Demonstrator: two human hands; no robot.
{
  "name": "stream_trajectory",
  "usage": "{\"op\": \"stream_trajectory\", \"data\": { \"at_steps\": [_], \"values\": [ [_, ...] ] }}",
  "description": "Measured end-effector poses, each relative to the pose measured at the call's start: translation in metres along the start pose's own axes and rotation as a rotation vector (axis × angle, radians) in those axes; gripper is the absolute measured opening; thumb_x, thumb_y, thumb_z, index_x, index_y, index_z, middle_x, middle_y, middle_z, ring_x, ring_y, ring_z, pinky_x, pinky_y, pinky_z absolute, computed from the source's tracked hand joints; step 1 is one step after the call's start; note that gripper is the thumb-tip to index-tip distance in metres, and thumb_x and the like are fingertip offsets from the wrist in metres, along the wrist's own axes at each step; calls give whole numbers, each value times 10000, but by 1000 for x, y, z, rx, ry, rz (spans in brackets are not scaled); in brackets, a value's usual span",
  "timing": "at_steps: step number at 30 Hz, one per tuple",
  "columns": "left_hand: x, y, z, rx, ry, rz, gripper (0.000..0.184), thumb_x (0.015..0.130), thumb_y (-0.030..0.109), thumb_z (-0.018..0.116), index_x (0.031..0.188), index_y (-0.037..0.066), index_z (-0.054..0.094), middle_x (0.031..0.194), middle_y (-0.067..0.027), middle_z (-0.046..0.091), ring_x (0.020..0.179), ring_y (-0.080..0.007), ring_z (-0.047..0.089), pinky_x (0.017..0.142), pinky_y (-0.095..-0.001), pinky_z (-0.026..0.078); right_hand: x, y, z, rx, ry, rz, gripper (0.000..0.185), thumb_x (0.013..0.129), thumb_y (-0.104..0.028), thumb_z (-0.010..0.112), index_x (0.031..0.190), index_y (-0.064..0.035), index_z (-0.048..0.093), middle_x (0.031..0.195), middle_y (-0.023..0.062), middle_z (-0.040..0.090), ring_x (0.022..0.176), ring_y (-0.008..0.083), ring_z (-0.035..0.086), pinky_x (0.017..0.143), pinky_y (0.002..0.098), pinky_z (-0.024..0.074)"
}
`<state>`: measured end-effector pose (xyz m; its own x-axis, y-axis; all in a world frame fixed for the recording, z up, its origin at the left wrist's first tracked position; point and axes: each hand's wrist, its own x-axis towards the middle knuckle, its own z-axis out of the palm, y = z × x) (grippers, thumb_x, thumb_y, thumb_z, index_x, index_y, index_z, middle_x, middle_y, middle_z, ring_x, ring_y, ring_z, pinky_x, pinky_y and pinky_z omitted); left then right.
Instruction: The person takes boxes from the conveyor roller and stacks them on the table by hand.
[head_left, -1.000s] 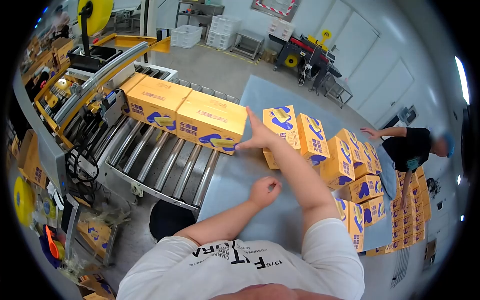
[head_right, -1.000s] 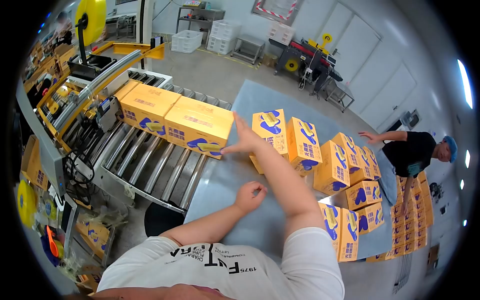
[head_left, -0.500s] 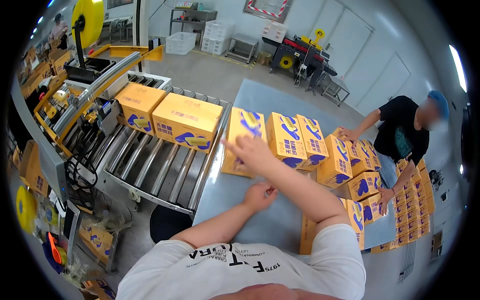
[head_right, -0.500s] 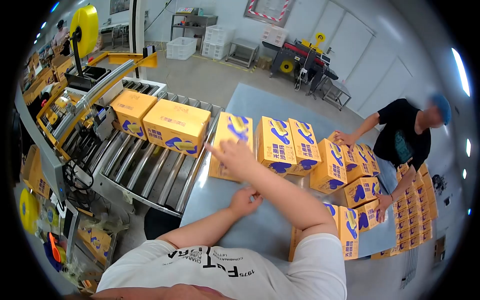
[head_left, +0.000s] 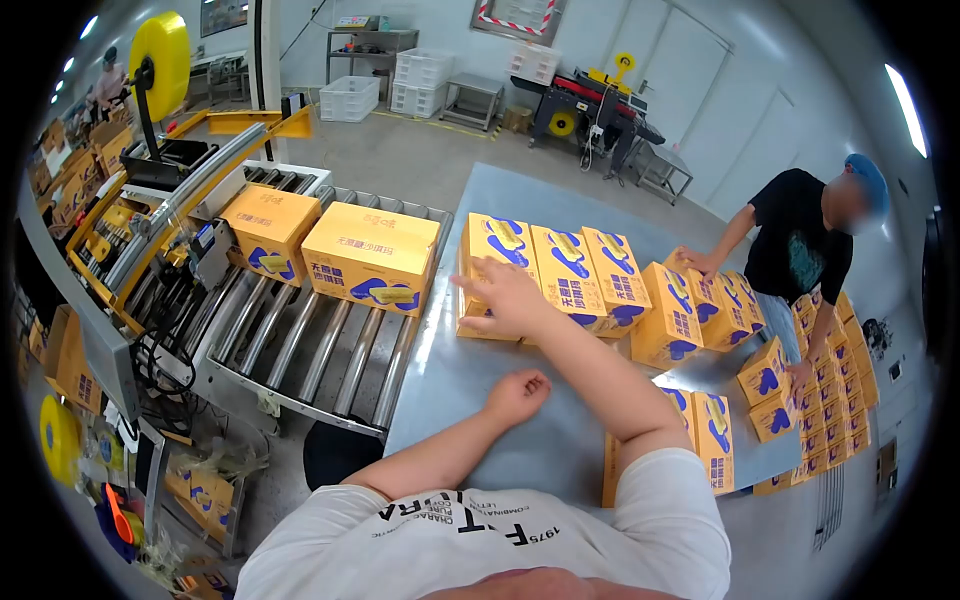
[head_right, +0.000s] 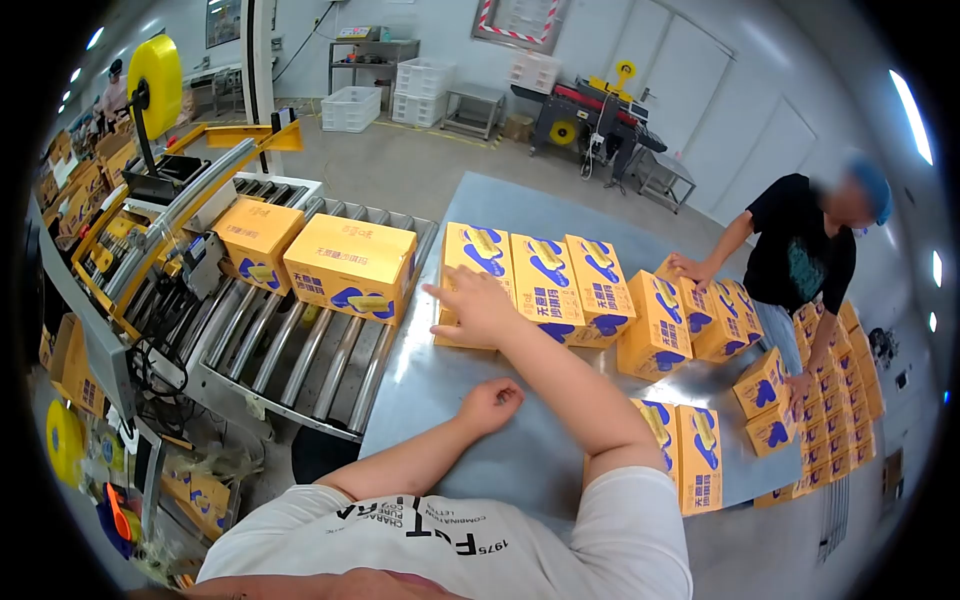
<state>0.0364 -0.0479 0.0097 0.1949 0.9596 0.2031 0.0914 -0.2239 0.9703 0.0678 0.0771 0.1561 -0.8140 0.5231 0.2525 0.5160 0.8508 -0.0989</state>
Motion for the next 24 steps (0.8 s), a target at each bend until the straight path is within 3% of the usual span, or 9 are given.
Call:
{"op": "stream_trajectory", "data": {
  "at_steps": [3,7,19,24],
  "values": [
    [1,-9,5,-28,105,72,152,910,160,698,942,15,730,793,-98,712,655,-150,649,637,-310,527,10,-11,17,-232,-26,225,610,874,-525,696,1364,-175,597,1608,187,382,1490,437,342,1086,772,275],
    [1,-7,-2,-60,74,15,163,916,163,701,956,8,732,794,-85,712,665,-129,638,646,-304,525,21,2,21,-211,-3,437,493,869,-462,696,1291,-219,618,1635,202,335,1499,472,311,1083,821,225],
    [5,-15,-3,-50,39,-51,186,951,198,708,929,14,714,768,-28,689,692,-99,610,661,-265,498,-30,109,-24,-245,-183,1000,649,871,-494,693,1470,-337,498,1702,176,184,1543,502,162,1137,805,169],
    [4,-13,-3,-8,42,-52,146,969,146,698,926,6,703,779,-7,690,705,-61,591,659,-238,481,-65,132,-40,-222,-245,1060,698,878,-494,681,1522,-393,430,1718,153,142,1566,462,119,1173,770,133]
  ]
}}
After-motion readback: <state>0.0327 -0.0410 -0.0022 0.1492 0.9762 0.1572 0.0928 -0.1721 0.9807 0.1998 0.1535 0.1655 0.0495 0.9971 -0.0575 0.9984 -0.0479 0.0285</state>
